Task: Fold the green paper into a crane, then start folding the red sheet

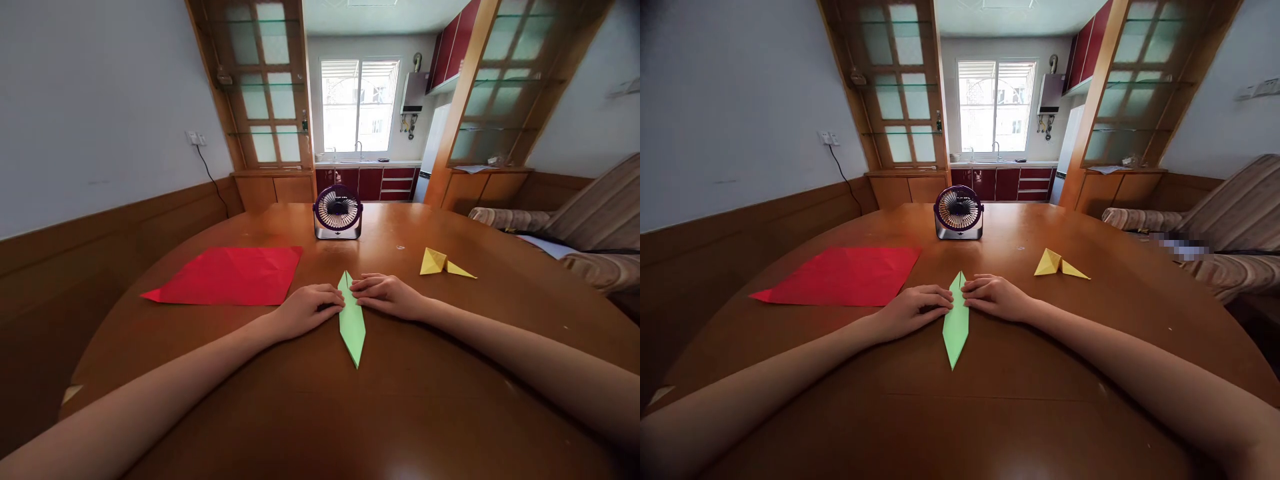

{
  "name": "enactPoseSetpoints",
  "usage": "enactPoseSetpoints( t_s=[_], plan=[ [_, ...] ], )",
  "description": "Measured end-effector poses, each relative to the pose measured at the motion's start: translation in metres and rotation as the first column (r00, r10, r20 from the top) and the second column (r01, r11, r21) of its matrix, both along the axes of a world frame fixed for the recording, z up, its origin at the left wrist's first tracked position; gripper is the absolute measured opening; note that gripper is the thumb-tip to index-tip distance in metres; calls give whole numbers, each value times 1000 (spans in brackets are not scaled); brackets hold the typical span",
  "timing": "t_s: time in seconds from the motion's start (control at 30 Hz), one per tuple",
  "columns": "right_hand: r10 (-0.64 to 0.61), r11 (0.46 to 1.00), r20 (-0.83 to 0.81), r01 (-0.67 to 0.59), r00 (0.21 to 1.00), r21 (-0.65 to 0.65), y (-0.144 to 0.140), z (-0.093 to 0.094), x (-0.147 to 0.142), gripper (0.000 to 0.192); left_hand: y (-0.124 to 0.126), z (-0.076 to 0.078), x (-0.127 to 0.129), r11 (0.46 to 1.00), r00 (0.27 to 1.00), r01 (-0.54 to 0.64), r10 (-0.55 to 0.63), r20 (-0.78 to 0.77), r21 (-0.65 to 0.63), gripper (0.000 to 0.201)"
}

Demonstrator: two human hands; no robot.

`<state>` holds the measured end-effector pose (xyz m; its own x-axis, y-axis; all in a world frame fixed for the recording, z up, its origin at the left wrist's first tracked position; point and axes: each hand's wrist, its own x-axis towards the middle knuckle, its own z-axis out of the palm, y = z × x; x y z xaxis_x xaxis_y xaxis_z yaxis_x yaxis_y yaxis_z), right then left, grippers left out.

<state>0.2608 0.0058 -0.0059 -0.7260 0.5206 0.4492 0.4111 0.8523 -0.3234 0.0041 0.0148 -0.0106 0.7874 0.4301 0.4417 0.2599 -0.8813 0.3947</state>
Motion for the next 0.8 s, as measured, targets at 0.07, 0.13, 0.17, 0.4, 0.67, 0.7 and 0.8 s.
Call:
enactPoseSetpoints(
  t_s=[0.07, 0.13, 0.17, 0.4, 0.67, 0.7, 0.8],
  plan=[
    [-16, 1000, -12, 16, 1000, 2, 0, -1, -2, 24, 3, -1, 2, 999, 1000, -7, 7, 17, -31, 21],
    [-32, 999, -26, 32, 999, 8, 0, -3, -3, 24, 6, 0, 5, 998, 999, -37, 39, 33, -56, 19],
    [-44, 999, -36, 44, 998, 13, 0, -4, -4, 24, 8, 0, 7, 996, 997, -61, 64, 41, -64, 18],
    [-82, 994, -45, 85, 996, 68, 2, -7, -8, 21, 13, 0, 14, 994, 994, -105, 106, 26, -41, 15],
    [-64, 998, 45, 63, 997, 22, -1, -2, -2, 27, 13, 1, 8, 999, 997, -32, 32, -76, -2, 28],
    [-65, 998, 50, 64, 997, 19, -2, -1, -2, 28, 12, 2, 7, 1000, 995, -29, 29, -93, -3, 30],
    [-56, 998, 52, 55, 997, 12, -5, 1, -2, 32, 10, 5, 4, 1000, 990, -25, 24, -140, -4, 38]
  ],
)
